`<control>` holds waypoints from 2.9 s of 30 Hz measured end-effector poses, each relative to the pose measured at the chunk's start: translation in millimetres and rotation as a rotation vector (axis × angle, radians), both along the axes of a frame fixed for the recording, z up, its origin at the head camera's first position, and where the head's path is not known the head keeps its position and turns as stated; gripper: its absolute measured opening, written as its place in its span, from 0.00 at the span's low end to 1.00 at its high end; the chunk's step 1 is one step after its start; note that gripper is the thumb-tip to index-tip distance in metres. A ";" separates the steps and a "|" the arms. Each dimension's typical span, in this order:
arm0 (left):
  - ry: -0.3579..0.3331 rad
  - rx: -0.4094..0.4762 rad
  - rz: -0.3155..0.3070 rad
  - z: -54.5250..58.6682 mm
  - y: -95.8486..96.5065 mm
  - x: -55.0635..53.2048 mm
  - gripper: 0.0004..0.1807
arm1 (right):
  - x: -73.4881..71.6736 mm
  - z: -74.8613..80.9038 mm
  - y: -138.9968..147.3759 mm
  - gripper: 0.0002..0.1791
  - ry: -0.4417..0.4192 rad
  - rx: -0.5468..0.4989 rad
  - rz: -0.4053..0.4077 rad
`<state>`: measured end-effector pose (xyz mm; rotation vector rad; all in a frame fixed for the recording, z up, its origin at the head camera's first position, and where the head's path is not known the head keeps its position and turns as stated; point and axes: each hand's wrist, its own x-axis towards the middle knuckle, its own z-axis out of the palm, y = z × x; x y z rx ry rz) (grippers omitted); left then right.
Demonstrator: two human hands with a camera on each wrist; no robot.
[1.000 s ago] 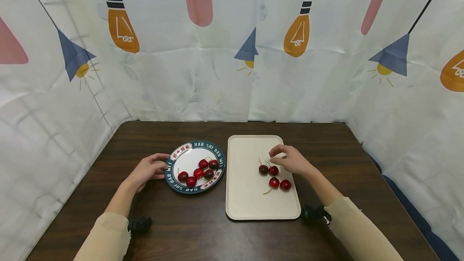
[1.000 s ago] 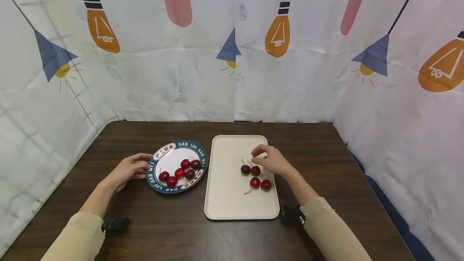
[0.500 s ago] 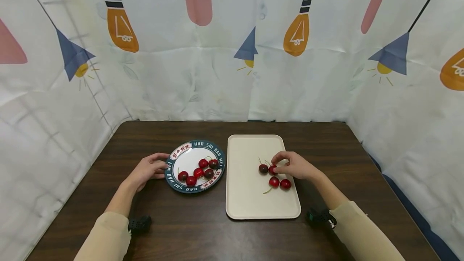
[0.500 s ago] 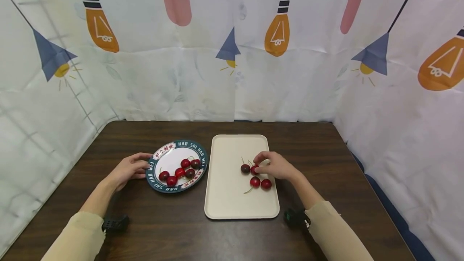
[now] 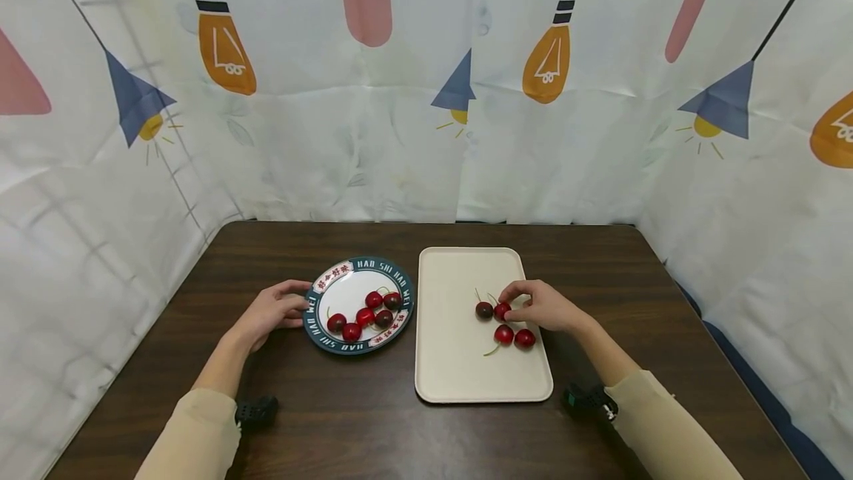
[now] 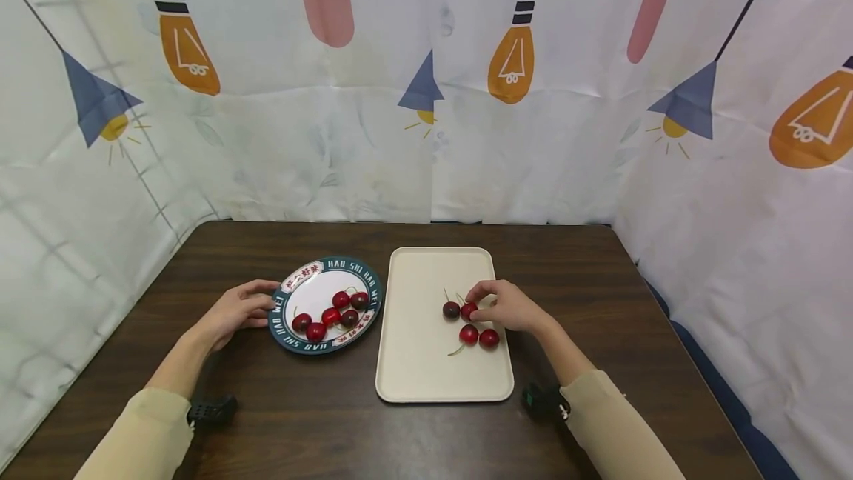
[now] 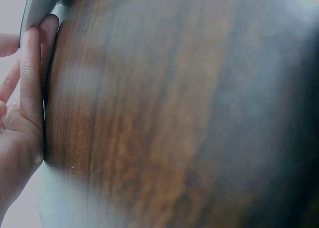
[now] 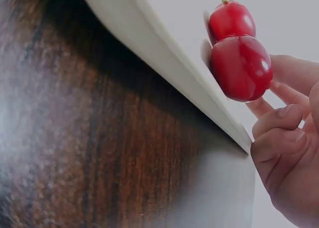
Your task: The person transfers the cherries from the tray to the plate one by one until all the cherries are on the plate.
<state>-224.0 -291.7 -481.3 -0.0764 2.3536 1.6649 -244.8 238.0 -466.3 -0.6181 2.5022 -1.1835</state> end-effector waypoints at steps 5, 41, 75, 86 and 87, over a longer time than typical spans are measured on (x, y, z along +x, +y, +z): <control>0.002 0.002 0.000 0.5 0.3 -0.1 0.30 | -1.1 2.3 -0.4 0.11 0.008 0.012 0.011; 0.001 0.006 0.004 -2.4 -0.8 -1.6 0.30 | -13.8 16.0 -56.7 0.11 0.051 -0.135 -0.018; -0.009 -0.009 0.001 -2.3 -0.9 -0.5 0.31 | -13.3 10.7 -156.1 0.11 0.078 -0.126 0.083; 0.003 -0.003 -0.007 -1.6 2.0 -4.7 0.31 | -15.8 10.9 -169.0 0.12 0.111 -0.063 0.125; 0.004 -0.001 -0.008 -2.0 2.1 -5.1 0.31 | -15.9 10.8 -170.1 0.13 0.116 -0.057 0.128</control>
